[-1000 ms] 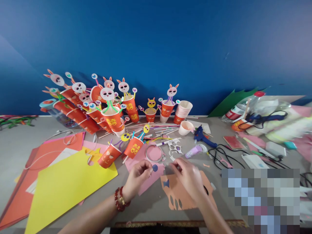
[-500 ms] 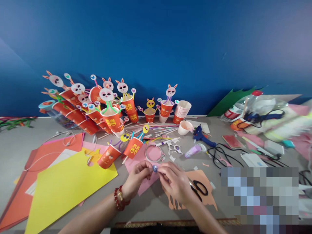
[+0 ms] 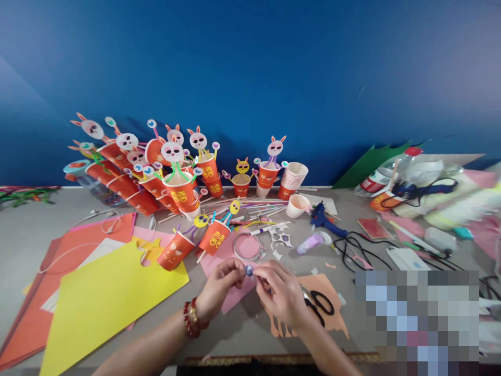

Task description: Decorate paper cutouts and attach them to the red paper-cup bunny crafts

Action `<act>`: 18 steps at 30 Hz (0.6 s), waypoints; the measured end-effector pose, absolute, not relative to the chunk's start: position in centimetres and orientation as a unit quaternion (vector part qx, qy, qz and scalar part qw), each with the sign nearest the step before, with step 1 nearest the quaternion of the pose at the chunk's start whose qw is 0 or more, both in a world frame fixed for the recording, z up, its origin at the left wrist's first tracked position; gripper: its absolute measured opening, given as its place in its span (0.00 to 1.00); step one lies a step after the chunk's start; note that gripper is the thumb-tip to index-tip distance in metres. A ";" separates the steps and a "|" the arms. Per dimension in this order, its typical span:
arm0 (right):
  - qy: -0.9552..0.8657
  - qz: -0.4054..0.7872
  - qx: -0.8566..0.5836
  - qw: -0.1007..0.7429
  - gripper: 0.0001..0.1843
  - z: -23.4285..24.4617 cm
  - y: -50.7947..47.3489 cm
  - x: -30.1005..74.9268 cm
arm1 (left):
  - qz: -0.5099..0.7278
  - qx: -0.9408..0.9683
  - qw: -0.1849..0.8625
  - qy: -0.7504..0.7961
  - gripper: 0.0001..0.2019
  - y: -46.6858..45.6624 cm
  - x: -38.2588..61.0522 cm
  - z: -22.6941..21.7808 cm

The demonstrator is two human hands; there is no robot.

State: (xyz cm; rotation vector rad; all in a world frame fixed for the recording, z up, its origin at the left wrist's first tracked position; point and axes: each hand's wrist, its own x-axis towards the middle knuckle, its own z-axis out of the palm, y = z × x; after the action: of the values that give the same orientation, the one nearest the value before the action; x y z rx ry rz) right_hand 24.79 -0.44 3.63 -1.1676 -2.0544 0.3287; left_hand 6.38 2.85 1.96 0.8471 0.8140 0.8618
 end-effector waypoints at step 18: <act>-0.303 0.661 -0.478 0.494 0.15 2.8 0.3 23.5 | 0.436 0.481 0.660 0.378 0.14 2.9 6.2 2.0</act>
State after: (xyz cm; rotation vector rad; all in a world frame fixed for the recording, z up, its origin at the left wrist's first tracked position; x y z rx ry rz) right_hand 23.55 0.34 2.77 -1.1586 -0.7348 1.6022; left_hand 6.20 2.86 2.00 1.0876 0.8550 0.9858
